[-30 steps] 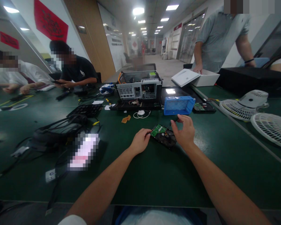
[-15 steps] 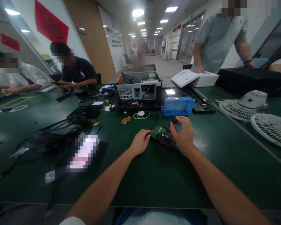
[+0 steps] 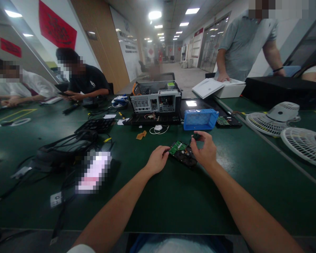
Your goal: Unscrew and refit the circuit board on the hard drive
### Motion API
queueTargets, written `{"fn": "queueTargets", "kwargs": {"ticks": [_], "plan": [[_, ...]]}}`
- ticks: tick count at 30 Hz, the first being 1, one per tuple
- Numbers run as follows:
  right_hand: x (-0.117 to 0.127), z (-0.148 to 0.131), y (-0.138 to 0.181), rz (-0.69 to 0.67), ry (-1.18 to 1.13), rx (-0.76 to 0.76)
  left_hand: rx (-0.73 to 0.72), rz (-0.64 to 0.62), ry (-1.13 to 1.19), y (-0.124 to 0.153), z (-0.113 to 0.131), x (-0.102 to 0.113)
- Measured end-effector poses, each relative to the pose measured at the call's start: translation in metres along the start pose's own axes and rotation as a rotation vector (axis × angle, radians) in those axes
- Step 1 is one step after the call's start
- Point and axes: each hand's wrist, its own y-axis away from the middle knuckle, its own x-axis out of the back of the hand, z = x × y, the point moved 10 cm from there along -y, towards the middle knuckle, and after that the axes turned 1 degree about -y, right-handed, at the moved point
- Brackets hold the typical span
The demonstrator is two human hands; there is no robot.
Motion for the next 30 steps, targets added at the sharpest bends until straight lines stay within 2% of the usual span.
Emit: {"fn": "queueTargets", "kwargs": {"ticks": [4,13,21,30], "plan": [[-0.001,-0.001,0.001,-0.002,0.059,0.002,-0.032,0.018,-0.021,-0.001,0.003,0.001],[0.000,-0.011,-0.005,-0.040,0.035,0.056,-0.012,0.008,-0.006,0.001,0.006,0.003],[0.006,-0.005,-0.003,0.058,0.042,0.044,-0.014,0.007,0.000,0.001,0.005,0.003],[0.003,-0.003,-0.001,0.051,-0.049,0.055,-0.034,0.016,0.019,0.000,0.004,0.003]]}}
